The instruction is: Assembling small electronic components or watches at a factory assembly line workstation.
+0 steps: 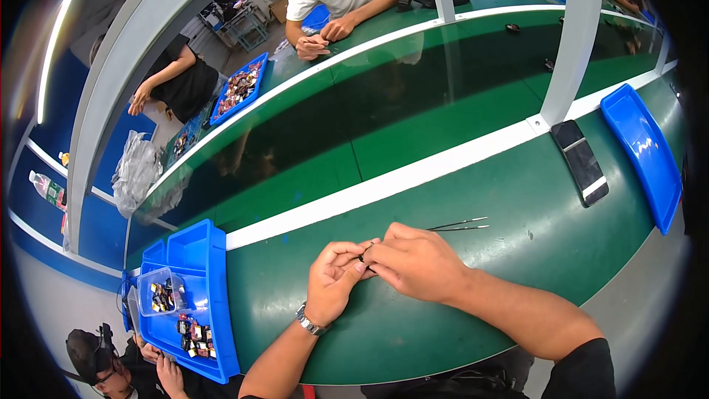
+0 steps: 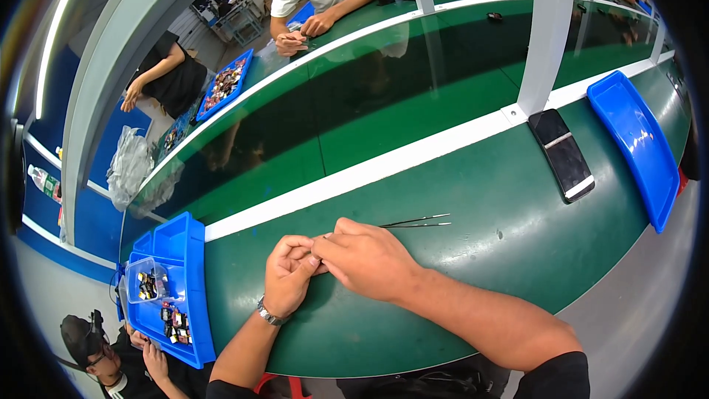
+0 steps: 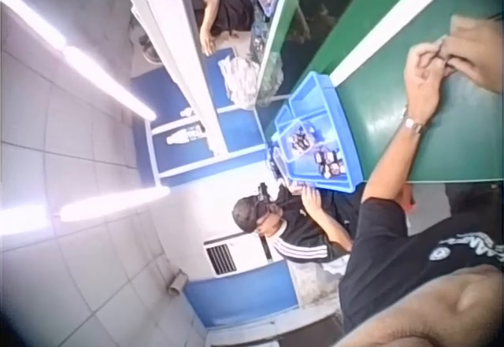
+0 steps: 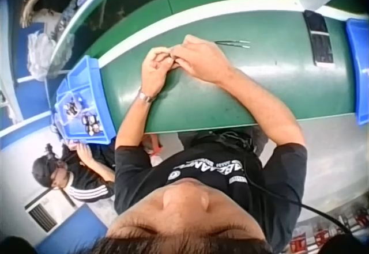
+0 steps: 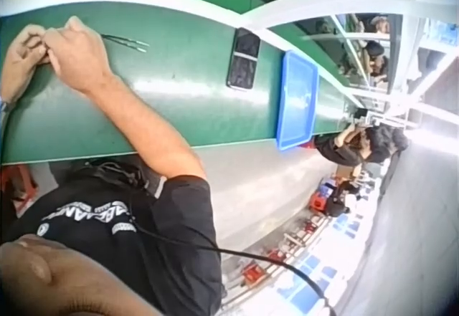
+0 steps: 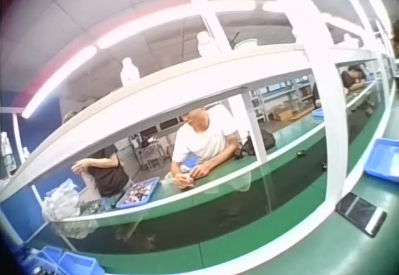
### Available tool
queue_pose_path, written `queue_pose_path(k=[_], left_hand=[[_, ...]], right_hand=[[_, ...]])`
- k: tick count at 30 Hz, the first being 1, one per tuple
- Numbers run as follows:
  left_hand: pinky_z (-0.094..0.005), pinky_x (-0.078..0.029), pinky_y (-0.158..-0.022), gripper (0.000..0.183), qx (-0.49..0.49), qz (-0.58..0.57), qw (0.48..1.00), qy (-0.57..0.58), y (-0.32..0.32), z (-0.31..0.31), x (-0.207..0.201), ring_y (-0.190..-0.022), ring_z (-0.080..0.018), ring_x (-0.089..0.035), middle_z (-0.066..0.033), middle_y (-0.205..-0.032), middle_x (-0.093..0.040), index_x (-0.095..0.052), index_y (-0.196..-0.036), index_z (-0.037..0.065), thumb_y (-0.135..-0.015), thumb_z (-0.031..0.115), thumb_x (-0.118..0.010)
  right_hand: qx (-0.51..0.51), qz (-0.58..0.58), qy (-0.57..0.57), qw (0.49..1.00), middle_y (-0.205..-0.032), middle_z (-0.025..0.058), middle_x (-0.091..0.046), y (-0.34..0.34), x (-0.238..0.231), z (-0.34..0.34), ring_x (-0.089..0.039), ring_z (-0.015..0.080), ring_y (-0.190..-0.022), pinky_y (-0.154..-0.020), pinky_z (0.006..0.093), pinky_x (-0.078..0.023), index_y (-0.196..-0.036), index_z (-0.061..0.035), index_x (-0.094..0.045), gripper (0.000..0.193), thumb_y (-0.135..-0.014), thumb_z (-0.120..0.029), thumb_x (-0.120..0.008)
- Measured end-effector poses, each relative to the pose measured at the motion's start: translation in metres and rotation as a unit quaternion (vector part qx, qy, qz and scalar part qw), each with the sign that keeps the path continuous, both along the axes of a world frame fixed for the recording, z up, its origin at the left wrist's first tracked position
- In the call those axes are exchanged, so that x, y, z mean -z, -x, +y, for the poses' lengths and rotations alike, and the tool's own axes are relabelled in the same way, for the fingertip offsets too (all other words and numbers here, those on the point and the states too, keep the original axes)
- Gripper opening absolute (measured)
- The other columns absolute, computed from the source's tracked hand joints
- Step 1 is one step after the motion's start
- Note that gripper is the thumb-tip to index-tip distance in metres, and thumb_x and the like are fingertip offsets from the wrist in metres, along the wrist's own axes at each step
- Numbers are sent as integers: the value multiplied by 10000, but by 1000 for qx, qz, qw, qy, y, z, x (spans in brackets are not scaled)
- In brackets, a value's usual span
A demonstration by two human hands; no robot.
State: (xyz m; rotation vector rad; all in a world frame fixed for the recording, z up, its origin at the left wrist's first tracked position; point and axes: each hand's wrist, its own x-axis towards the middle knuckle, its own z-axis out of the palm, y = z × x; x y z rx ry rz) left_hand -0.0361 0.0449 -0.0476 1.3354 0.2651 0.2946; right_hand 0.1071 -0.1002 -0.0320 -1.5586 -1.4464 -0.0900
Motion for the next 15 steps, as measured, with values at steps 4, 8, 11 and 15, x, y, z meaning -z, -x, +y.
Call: queue_pose_path(k=[4, 8, 11, 15], left_hand=[[-389, -574, -940, 213, -2, -2, 1000, -2, 1, -1, 0, -1157, -260, -622, -234, -1310, -583, -484, -1174, 3, -973, -53, -526], [-372, -586, -912, 190, -17, 12, 1000, -9, 1, -4, -2, -1115, -239, -642, -193, -1226, -624, -500, -1159, -4, -976, -46, -532], [-361, -566, -953, 215, -17, 39, 998, -38, 2, -5, -2, -1180, -245, -613, -221, -1337, -575, -497, -1192, -29, -980, -57, -512], [-369, -566, -956, 209, -16, 21, 999, -32, 1, -4, -1, -1184, -248, -610, -209, -1325, -580, -499, -1193, -31, -985, -47, -514]], right_hand=[[-3, -12, -10, 1000, -797, -8, -665, 1, -2, -1, -612, 191, -764, -623, 327, -535, -877, -120, -661, 154, -768, -71, -757], [-36, 29, 7, 999, -793, -10, -669, -3, 3, -1, -613, 193, -757, -624, 331, -536, -884, -129, -673, 160, -766, -62, -757], [-63, 36, 15, 997, -792, 37, -652, -4, 5, -1, -599, 234, -783, -640, 377, -528, -923, -77, -633, 154, -796, -82, -721], [-28, 22, 42, 998, -770, 35, -640, -1, 0, -2, -607, 229, -786, -639, 380, -527, -916, -89, -633, 135, -809, -88, -714]])
